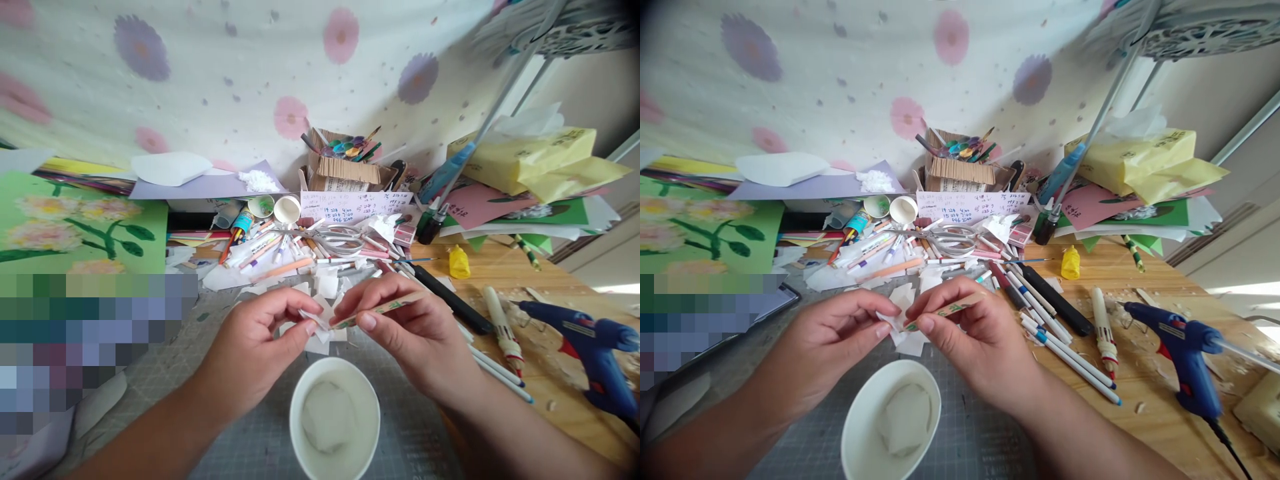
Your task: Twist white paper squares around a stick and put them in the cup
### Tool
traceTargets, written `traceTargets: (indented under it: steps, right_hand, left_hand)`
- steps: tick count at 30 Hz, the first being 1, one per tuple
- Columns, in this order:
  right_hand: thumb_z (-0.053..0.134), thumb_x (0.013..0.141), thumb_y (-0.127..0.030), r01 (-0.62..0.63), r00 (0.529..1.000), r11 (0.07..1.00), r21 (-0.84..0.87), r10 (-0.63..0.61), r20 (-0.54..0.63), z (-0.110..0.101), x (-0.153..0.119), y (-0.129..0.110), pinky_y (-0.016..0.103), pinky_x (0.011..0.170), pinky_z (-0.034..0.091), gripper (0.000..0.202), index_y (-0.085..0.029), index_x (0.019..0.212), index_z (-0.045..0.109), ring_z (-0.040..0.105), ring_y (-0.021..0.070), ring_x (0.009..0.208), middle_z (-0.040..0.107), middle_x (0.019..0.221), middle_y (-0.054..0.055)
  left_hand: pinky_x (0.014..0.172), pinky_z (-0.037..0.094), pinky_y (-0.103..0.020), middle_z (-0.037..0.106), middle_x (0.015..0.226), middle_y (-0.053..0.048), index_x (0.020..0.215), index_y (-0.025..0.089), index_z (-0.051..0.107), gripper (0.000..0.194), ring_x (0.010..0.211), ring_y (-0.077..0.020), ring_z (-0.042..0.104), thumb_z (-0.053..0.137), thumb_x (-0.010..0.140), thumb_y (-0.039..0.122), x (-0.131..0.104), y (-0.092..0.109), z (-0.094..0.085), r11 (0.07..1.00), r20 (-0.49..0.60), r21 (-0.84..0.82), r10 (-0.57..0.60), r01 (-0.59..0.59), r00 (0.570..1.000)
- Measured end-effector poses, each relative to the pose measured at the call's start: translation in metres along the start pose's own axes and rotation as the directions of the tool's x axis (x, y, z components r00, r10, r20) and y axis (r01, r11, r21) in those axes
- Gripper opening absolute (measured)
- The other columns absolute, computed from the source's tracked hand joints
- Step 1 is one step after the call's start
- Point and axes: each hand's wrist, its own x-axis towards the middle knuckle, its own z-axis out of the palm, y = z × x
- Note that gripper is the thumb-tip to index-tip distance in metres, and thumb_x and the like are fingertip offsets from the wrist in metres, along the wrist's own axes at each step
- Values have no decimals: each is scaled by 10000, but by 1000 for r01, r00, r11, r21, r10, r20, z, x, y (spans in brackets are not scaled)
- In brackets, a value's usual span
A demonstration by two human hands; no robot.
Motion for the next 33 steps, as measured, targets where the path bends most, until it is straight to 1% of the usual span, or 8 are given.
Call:
traceTargets:
  steps: [5,10,14,18,21,25,28,33]
  right_hand:
    - [803,901,-265,-14,1000,999,42,16,-26,1,1,2,268,715,621,107,-222,850,719,759,150,762,795,868,23]
    - [815,892,-279,-27,999,997,69,30,-38,1,1,4,258,704,633,115,-218,847,729,762,145,737,799,852,25]
    - [818,890,-278,-51,998,993,103,54,-31,1,1,8,243,699,644,116,-211,852,733,778,142,740,798,850,23]
    - [840,868,-285,-28,995,988,149,41,-87,2,2,11,241,695,662,133,-203,835,742,769,134,710,794,827,23]
    - [853,852,-302,-31,992,983,179,53,-118,2,3,12,262,686,680,158,-202,814,737,759,138,696,789,816,23]
    - [860,841,-321,-75,993,969,234,94,-73,2,4,12,291,699,687,194,-207,807,707,780,159,707,788,824,20]
    - [859,841,-339,-88,993,965,246,105,-56,1,3,13,297,700,676,206,-209,815,701,780,164,720,794,839,25]
    - [820,883,-319,-60,998,990,127,63,-21,3,0,10,298,718,629,149,-223,848,712,756,164,762,801,862,25]
  left_hand:
    - [627,518,-259,742,748,10,817,240,745,65,681,-170,669,702,796,196,-1,1,1,1000,8,19,-4,4,1000]
    - [575,497,-238,742,752,15,855,240,763,97,671,-165,658,722,778,197,-2,1,0,1000,31,-14,27,-27,999]
    - [595,505,-229,732,733,21,823,234,751,49,667,-156,653,730,793,201,-2,-1,0,999,28,-47,-11,12,1000]
    - [622,507,-228,740,759,21,820,234,744,65,684,-153,651,723,796,176,-1,-2,0,998,35,-53,-26,28,999]
    - [623,499,-230,728,747,25,815,238,742,62,679,-153,642,710,814,184,0,-2,0,998,53,-58,-34,37,998]
    - [627,493,-235,716,752,26,792,236,724,47,697,-159,644,713,818,198,1,-1,1,999,61,-40,-22,25,998]
    - [614,477,-223,682,719,39,766,233,706,77,676,-145,630,699,827,187,1,0,1,1000,78,-30,-1,4,997]
    - [609,467,-221,662,692,43,744,228,684,99,661,-138,614,677,824,169,0,-2,1,1000,91,-10,5,-4,996]
